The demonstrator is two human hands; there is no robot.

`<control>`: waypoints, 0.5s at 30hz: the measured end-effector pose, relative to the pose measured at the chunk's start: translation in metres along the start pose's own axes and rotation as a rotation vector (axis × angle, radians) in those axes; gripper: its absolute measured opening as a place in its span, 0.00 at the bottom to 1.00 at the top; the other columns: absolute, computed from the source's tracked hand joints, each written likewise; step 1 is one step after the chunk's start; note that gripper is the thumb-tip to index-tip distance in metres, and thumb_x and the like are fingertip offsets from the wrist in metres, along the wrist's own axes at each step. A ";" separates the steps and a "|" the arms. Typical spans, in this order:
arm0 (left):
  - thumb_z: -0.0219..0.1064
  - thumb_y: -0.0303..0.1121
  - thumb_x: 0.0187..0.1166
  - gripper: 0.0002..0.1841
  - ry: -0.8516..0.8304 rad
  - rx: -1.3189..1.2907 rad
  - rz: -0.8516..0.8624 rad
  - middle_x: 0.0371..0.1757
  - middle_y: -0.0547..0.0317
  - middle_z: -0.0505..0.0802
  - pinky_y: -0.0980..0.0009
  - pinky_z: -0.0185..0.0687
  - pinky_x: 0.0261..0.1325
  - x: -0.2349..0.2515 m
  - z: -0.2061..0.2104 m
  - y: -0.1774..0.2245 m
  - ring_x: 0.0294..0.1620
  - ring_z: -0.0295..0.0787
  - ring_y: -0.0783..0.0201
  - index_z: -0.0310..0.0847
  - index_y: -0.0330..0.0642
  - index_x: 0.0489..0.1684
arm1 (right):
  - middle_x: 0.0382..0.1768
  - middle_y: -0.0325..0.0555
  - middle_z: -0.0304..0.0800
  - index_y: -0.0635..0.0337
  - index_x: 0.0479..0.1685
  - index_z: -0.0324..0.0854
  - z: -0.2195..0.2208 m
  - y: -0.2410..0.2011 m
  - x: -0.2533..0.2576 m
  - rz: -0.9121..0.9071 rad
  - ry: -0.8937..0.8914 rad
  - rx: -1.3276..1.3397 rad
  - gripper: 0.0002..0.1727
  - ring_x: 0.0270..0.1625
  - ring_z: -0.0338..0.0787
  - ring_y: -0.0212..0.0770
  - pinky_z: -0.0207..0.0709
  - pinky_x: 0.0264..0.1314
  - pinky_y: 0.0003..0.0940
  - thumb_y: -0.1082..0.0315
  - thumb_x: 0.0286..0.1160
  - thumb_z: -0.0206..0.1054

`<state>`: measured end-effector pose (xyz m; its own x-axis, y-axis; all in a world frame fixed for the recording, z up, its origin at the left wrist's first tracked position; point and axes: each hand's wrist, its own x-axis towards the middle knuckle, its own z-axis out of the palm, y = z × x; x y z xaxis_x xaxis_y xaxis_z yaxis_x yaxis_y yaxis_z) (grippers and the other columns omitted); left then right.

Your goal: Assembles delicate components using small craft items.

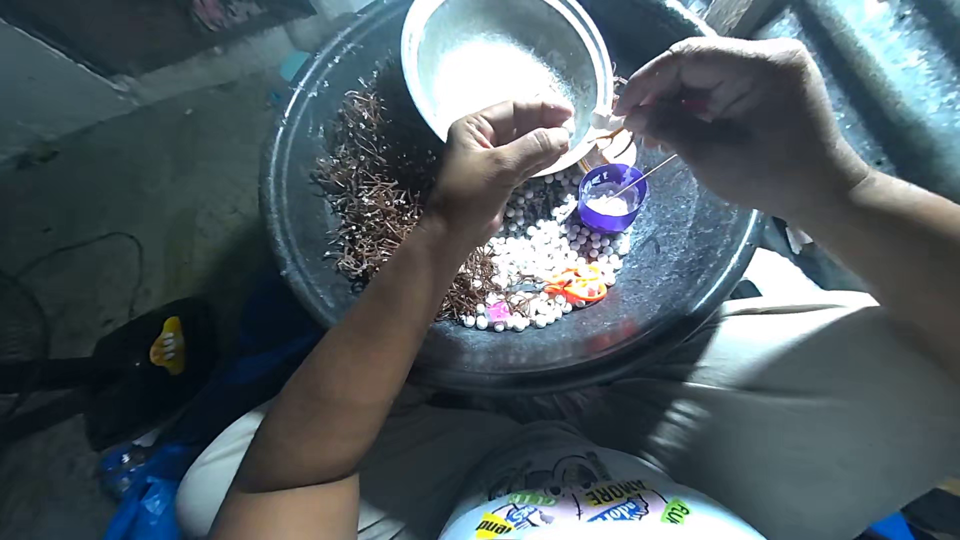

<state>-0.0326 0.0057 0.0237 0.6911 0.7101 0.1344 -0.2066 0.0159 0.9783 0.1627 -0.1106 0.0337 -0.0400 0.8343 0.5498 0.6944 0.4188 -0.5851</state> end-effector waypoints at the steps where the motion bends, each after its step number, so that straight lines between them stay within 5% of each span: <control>1: 0.64 0.13 0.75 0.09 -0.001 -0.001 -0.005 0.38 0.63 0.94 0.75 0.91 0.53 0.000 0.000 0.000 0.40 0.93 0.72 0.87 0.36 0.42 | 0.43 0.35 0.87 0.63 0.49 0.87 0.000 0.000 0.000 -0.001 0.002 0.021 0.09 0.40 0.83 0.14 0.79 0.45 0.11 0.70 0.83 0.63; 15: 0.68 0.13 0.74 0.09 -0.017 -0.003 -0.026 0.35 0.64 0.95 0.76 0.92 0.49 -0.003 0.003 0.000 0.37 0.94 0.73 0.85 0.37 0.41 | 0.40 0.34 0.84 0.62 0.46 0.89 0.006 -0.001 0.001 0.007 0.063 0.030 0.08 0.38 0.82 0.15 0.77 0.43 0.10 0.68 0.83 0.64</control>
<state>-0.0325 0.0020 0.0238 0.7076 0.6977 0.1119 -0.1905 0.0358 0.9810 0.1578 -0.1075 0.0311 0.0107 0.8132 0.5818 0.6725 0.4248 -0.6061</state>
